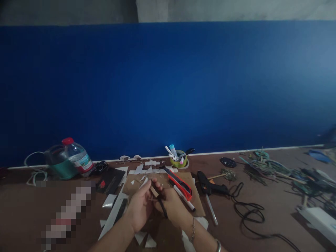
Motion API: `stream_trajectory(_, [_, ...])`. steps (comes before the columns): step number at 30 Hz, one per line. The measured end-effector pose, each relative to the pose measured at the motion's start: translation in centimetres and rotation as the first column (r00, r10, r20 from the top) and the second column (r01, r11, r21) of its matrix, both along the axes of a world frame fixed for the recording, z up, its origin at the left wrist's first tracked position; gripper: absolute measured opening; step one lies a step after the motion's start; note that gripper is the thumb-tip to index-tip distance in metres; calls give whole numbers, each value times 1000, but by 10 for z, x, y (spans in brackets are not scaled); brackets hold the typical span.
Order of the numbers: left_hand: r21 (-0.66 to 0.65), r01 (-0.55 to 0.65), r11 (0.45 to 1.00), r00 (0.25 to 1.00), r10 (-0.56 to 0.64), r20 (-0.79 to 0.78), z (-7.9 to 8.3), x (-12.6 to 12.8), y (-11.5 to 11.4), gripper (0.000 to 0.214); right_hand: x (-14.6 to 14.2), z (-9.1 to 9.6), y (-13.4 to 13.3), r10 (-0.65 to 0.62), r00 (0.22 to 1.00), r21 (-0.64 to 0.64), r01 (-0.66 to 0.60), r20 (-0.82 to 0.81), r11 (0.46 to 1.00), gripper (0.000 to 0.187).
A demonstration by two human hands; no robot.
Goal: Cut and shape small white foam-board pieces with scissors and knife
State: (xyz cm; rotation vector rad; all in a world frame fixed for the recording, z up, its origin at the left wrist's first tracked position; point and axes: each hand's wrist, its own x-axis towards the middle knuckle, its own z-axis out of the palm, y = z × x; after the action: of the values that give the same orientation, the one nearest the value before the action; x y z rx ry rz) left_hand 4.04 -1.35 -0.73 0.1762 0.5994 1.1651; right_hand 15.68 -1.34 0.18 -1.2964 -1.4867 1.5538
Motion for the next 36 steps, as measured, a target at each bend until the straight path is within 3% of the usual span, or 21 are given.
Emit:
stream_trajectory(5, [-61, -29, 998, 997, 25, -70, 10, 1, 0, 20, -1, 1, 1, -32, 996, -48, 36, 79, 998, 20])
stream_trajectory(9, [-58, -61, 996, 988, 52, -147, 16, 2, 0, 21, -1, -1, 1, -22, 999, -38, 24, 48, 999, 18])
stream_trajectory(16, [-30, -53, 998, 981, 47, -189, 16, 0, -1, 22, 1, 2, 0, 28, 1000, 77, -29, 9, 997, 21])
stream_trajectory(22, [-68, -49, 996, 988, 39, -151, 22, 1, -1, 24, 2, -2, 2, 36, 997, 22, -38, 75, 999, 23])
stream_trajectory(26, [-89, -47, 995, 993, 37, -112, 17, -3, 4, 23, 4, -7, 4, 46, 999, -91, -44, 27, 995, 25])
stream_trajectory(30, [-68, -38, 997, 998, 34, -60, 5, -8, 11, 22, 7, -9, 3, 85, 989, -101, -97, -117, 990, 26])
stream_trajectory(36, [50, -87, 995, 985, 93, -142, -1, -9, 11, 21, 7, -9, 5, 48, 997, -70, -52, -52, 996, 27])
